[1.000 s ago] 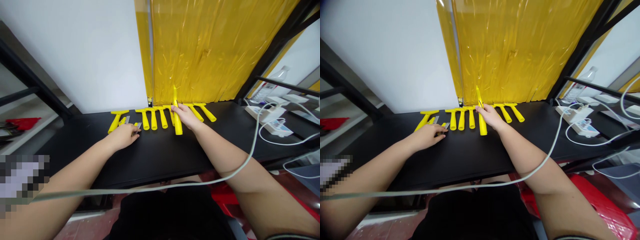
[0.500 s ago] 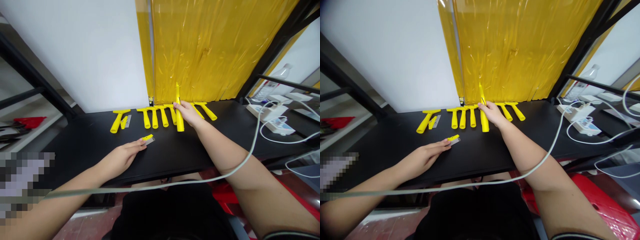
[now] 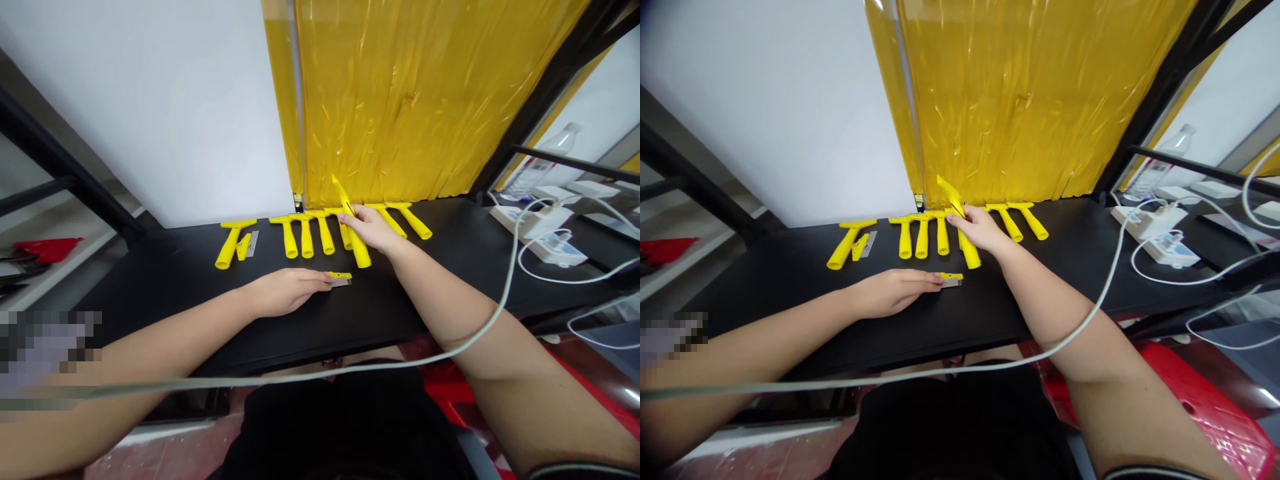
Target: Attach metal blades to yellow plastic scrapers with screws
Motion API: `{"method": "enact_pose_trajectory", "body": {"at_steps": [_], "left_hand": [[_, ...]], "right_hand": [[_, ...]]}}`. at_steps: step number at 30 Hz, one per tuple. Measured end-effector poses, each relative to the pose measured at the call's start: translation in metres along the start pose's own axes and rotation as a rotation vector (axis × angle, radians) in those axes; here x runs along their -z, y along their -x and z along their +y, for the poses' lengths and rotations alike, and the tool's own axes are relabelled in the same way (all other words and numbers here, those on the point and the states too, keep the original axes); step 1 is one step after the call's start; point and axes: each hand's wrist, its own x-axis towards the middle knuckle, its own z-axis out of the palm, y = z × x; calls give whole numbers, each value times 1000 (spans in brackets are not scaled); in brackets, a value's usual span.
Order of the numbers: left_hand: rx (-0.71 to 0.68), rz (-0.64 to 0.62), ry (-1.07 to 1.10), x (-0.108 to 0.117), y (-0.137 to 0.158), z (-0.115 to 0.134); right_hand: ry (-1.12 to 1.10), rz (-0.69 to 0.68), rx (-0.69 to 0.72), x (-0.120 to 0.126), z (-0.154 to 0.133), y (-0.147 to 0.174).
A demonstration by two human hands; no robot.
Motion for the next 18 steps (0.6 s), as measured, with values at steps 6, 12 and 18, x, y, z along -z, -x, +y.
{"method": "enact_pose_trajectory", "body": {"at_steps": [6, 12, 18], "left_hand": [[151, 487, -71, 28, -35, 21], [458, 661, 649, 10, -37, 16], [456, 656, 999, -12, -51, 7]], "right_hand": [[35, -14, 79, 5, -14, 5], [-4, -90, 143, -11, -29, 18], [101, -214, 227, -31, -40, 32]]}}
